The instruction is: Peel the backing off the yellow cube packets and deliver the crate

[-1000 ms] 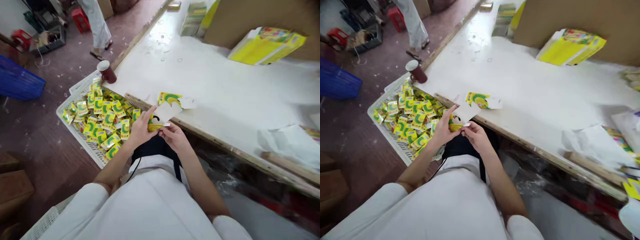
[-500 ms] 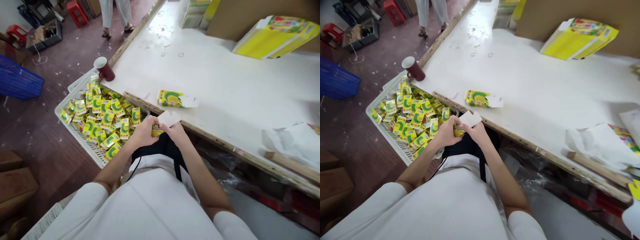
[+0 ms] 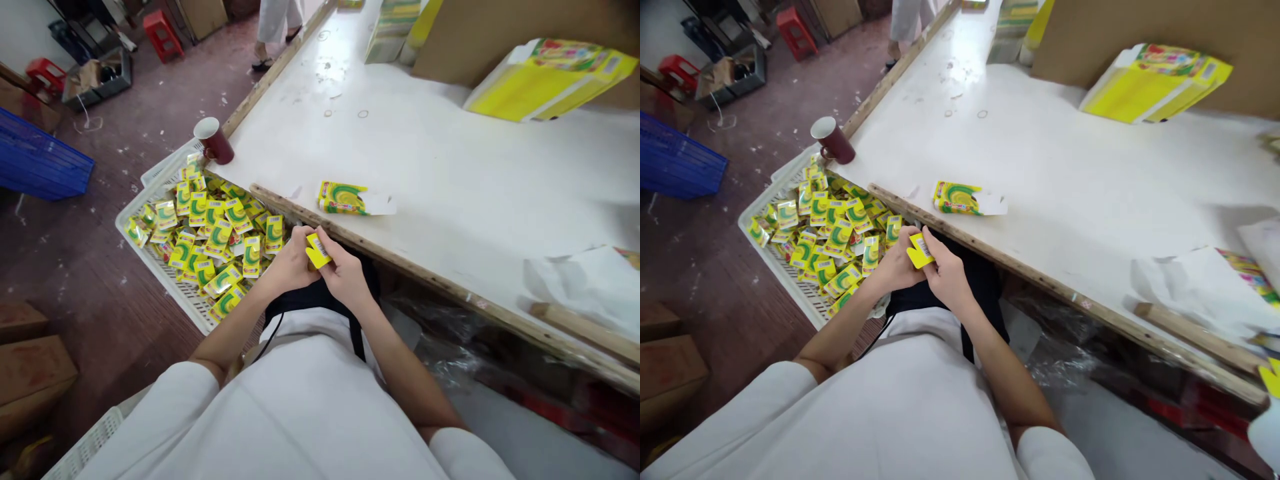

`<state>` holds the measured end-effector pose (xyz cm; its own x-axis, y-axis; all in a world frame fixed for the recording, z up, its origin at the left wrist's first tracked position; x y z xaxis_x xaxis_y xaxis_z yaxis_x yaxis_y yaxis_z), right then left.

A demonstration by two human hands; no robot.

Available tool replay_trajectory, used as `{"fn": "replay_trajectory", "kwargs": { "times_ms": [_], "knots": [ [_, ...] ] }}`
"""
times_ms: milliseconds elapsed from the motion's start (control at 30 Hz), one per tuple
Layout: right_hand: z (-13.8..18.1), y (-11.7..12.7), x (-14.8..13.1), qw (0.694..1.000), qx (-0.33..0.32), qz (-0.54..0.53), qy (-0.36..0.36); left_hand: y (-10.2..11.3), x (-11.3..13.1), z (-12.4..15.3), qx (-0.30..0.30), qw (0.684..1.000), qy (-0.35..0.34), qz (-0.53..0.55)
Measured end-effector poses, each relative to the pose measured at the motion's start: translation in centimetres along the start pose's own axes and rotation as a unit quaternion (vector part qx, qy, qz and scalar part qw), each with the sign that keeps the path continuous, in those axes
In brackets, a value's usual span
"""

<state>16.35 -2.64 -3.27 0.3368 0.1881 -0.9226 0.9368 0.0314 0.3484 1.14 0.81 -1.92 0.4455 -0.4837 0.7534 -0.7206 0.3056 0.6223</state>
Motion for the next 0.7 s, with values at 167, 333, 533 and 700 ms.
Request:
{"fn": "replay_trajectory", "kwargs": {
  "times_ms": [167, 333, 533, 700],
  "knots": [
    [-0.3, 0.6, 0.8, 0.991, 0.086, 0.094, 0.029, 1.5, 0.9, -0.2, 0.025, 0.997, 0.046, -0.058],
    [-0.5, 1.3, 1.0, 0.979, 0.026, 0.181, 0.09, 3.4, 1.2, -0.5, 0.03, 0.997, 0.03, -0.058],
    [-1.2, 3.3, 0.9, 0.984, -0.035, 0.128, 0.119, 3.7, 0.8, -0.4, 0.018, 0.999, 0.041, -0.025],
    [-1.4, 3.0, 0.4, 0.997, -0.007, 0.069, 0.043, 3.4, 1.0, -0.5, 0.021, 0.997, 0.043, -0.053]
  ]
}}
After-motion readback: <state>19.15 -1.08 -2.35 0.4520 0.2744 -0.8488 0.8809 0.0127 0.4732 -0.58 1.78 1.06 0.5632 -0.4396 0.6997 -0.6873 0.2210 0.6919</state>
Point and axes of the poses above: each hand's wrist, its own z-axis away from the middle knuckle, its own y-axis out of the back of the hand, x = y × z, the point moved 1 cm from there along -z, towards the middle knuckle, and after that the axes turned 9 degrees about z, right-handed, at the moved point
